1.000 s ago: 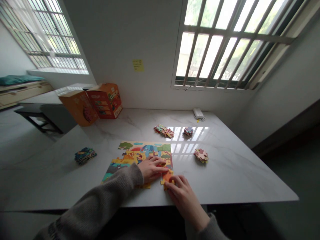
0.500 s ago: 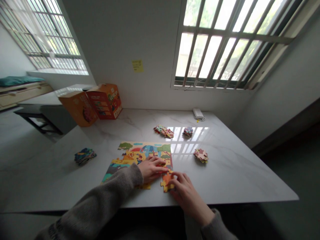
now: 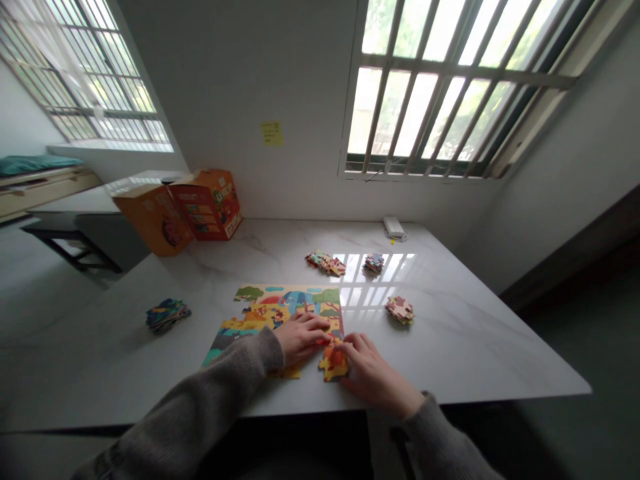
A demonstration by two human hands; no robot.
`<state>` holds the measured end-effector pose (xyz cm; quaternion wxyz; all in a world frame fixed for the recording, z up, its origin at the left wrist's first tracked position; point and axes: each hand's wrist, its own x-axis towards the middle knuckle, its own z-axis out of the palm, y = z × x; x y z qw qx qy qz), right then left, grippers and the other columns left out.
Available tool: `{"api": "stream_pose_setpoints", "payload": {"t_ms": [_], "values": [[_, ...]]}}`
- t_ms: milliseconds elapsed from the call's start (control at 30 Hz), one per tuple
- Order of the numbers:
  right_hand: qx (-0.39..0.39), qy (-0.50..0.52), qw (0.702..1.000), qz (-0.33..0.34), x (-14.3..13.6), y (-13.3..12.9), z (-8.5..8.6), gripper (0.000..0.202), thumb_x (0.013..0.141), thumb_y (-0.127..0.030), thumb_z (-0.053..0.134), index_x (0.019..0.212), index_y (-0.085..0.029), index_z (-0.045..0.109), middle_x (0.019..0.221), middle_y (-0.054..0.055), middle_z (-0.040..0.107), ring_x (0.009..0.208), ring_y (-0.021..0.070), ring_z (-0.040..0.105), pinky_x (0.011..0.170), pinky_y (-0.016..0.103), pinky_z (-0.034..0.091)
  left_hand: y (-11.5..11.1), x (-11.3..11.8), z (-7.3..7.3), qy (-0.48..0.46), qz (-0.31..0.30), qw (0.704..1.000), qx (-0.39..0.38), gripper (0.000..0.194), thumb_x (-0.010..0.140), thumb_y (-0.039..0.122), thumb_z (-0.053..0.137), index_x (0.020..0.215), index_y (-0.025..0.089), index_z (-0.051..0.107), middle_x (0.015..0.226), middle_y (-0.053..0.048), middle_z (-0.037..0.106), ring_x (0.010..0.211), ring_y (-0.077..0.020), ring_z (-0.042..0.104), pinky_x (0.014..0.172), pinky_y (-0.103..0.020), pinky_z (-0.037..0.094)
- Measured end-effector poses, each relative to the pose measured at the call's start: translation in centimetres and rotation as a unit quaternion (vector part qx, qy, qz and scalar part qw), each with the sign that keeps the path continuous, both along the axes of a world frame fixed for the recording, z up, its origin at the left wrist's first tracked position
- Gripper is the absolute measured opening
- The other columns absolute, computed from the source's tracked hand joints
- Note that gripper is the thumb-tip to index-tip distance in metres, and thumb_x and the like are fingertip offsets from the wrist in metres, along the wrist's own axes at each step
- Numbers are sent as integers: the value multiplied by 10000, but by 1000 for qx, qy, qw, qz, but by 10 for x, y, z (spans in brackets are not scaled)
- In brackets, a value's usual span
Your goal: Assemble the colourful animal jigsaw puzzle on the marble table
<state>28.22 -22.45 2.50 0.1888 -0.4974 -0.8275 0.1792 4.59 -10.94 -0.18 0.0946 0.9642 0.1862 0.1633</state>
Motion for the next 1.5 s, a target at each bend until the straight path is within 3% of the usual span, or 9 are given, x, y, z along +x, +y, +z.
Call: {"api": "stream_pose_setpoints", "payload": {"t_ms": [300, 433, 667, 933, 1200, 1333, 1500], "values": [[-1, -20, 999, 26, 2, 6, 3, 595, 749, -88, 673, 1285, -328, 580, 1233, 60, 565, 1127, 237, 542, 1003, 396, 506, 5, -5, 3, 17, -26, 999, -27, 267, 869, 303, 663, 1124, 373, 698, 1410, 1, 569, 1268, -302, 468, 1052, -488, 343], [2, -42, 998, 37, 0, 4, 9, 601, 772, -84, 651, 1314, -331, 576, 1326, 44, 575, 1162, 246, 534, 1040, 429, 476, 6, -6, 8, 25, -41, 998, -37, 302, 861, 315, 666, 1159, 362, 694, 1413, -21, 581, 1270, -311, 472, 1039, -500, 358], [6, -47, 998, 31, 0, 3, 4, 478, 831, -156, 631, 1284, -305, 596, 1312, 41, 616, 1122, 248, 551, 1018, 432, 478, 3, -6, 11, 34, -42, 998, -32, 287, 842, 293, 675, 1120, 356, 701, 1441, -24, 565, 1285, -318, 477, 1029, -511, 362], [9, -29, 999, 30, -3, 0, 7, 482, 804, -123, 602, 1259, -283, 593, 1304, 48, 604, 1105, 240, 543, 1004, 423, 463, -3, -7, 11, 0, -24, 999, -35, 340, 872, 347, 625, 1206, 283, 641, 1431, -43, 573, 1279, -296, 494, 1066, -473, 347], [3, -23, 999, 30, -2, 4, 5, 463, 781, -116, 605, 1214, -280, 605, 1286, 48, 604, 1099, 247, 538, 1006, 428, 458, -2, -6, 8, -24, -19, 998, -51, 268, 883, 316, 605, 1141, 267, 662, 1392, -49, 597, 1269, -290, 502, 1058, -459, 364], [3, -18, 999, 28, -4, 4, 6, 477, 775, -98, 591, 1216, -279, 604, 1282, 54, 607, 1090, 244, 550, 994, 433, 476, 7, -15, 13, -84, 20, 995, -49, 227, 872, 278, 616, 1084, 243, 691, 1322, -70, 630, 1259, -293, 499, 1077, -469, 362], [4, 16, 999, 32, 0, 2, 9, 497, 814, -131, 602, 1286, -284, 573, 1315, 81, 577, 1154, 254, 551, 1013, 439, 483, 23, -43, 21, -145, 81, 983, -75, 220, 913, 262, 560, 1086, 233, 693, 1135, -73, 693, 1106, -251, 578, 1024, -432, 427]]}}
